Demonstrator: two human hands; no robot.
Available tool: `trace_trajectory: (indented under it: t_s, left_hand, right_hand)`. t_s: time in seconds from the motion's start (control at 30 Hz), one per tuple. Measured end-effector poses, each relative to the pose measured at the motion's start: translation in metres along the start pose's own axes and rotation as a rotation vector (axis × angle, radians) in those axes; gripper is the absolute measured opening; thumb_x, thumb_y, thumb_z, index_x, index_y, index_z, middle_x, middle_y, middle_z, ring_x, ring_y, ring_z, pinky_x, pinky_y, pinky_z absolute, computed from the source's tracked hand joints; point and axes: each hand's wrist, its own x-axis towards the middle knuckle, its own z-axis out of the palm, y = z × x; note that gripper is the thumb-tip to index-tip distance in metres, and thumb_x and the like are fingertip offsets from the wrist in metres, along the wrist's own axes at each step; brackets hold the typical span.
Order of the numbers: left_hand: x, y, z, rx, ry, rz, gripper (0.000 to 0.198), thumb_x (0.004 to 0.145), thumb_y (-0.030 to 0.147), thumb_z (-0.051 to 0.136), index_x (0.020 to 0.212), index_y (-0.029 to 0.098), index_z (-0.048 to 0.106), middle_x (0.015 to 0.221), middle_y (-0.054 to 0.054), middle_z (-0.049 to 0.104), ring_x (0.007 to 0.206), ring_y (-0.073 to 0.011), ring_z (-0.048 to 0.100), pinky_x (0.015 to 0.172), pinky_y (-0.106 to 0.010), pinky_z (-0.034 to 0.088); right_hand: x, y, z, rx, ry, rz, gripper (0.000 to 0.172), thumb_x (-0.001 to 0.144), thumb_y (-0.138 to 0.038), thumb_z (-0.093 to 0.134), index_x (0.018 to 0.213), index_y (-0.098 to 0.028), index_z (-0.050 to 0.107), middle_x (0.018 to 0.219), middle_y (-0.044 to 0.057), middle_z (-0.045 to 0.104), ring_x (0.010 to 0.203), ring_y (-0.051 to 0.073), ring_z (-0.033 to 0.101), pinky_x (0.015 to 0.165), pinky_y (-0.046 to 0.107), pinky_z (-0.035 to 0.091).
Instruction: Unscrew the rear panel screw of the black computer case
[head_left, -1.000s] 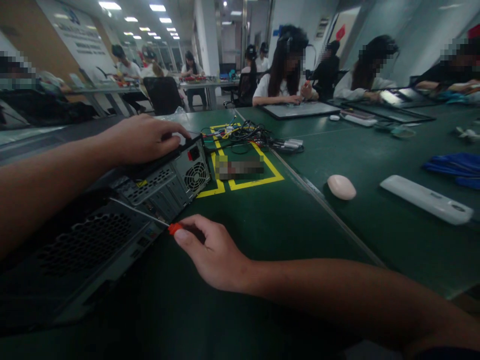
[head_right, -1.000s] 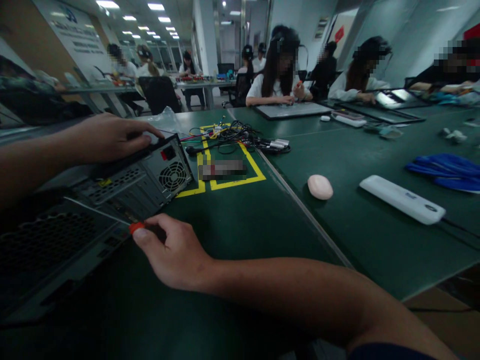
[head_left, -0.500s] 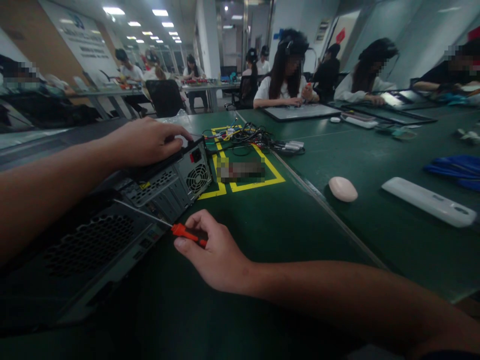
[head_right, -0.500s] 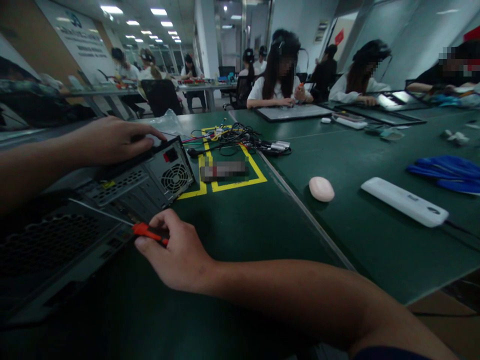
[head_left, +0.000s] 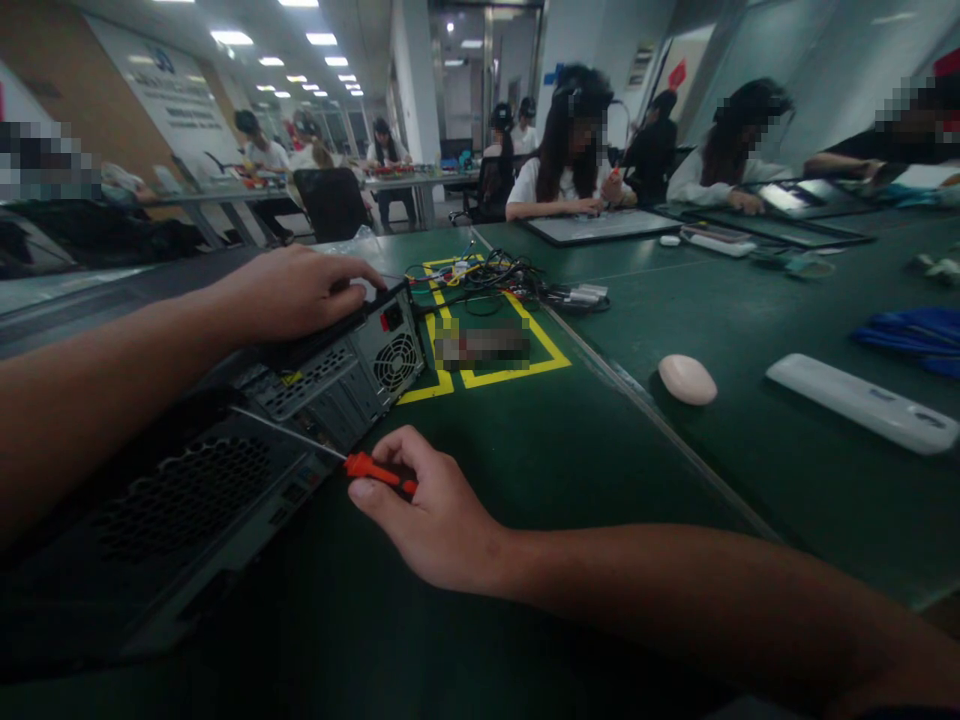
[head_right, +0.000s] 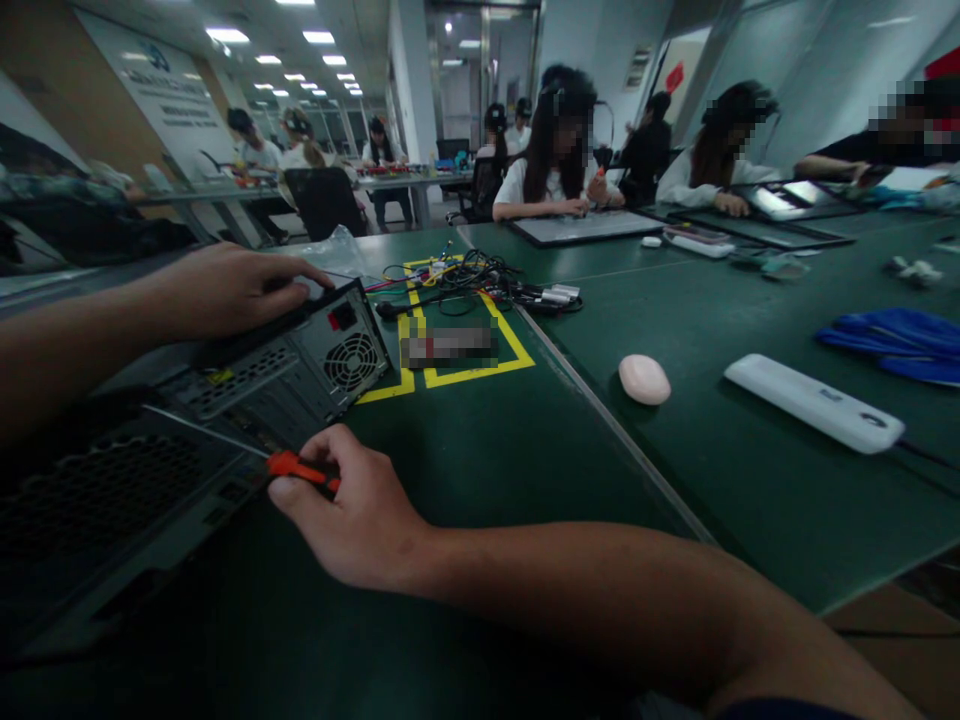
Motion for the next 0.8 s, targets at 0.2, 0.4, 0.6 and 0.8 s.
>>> trace_trajectory:
  t_s: [0.2,0.4,0.6,0.8]
  left_hand:
    - [-0.0002,0.0027,-0.0021,-0.013,-0.014,-0.006,0.067,0.103,0.048,0.033,0.150,0.021,0.072,0.092,-0.009,0.068,0.070,-0.0214,0.052,0.090,-0.041,0.043]
    - [-0.0003,0.0009,-0.0006,-0.025,-0.001,0.004,0.067,0.103,0.048,0.033,0.150,0.021,0.072,0.087,-0.007,0.066,0.070,-0.0215,0.052,0.088,-0.040,0.042]
    - [0.0001,0.0014,-0.0009,-0.015,-0.010,-0.010,0.066,0.104,0.049,0.033,0.151,0.023,0.072,0.091,-0.009,0.069,0.072,-0.0228,0.054,0.091,-0.042,0.044]
    - [0.0005,0.0014,-0.0008,-0.010,-0.015,-0.013,0.065,0.104,0.048,0.034,0.151,0.023,0.072,0.094,-0.009,0.070,0.076,-0.0238,0.057,0.089,-0.039,0.043]
  right_hand:
    - [-0.0006,-0.0004,-0.0005,0.003,0.008,-0.003,0.023,0.098,-0.042,0.074,0.099,-0.025,0.059,0.085,-0.004,0.058,0.075,0.016,0.053,0.074,0.033,0.045]
    - [-0.0005,0.0009,0.0007,-0.011,0.013,-0.017,0.022,0.100,-0.042,0.073,0.099,-0.024,0.061,0.086,-0.004,0.059,0.077,0.016,0.055,0.073,0.032,0.044]
    - [0.0010,0.0043,0.0007,-0.008,0.007,-0.030,0.020,0.104,-0.041,0.069,0.097,-0.023,0.064,0.084,-0.003,0.059,0.077,0.016,0.055,0.071,0.031,0.043]
    - [0.0042,0.0078,0.0020,-0.033,0.017,-0.086,0.025,0.110,-0.039,0.062,0.093,-0.021,0.066,0.082,-0.003,0.060,0.080,0.016,0.058,0.075,0.031,0.044]
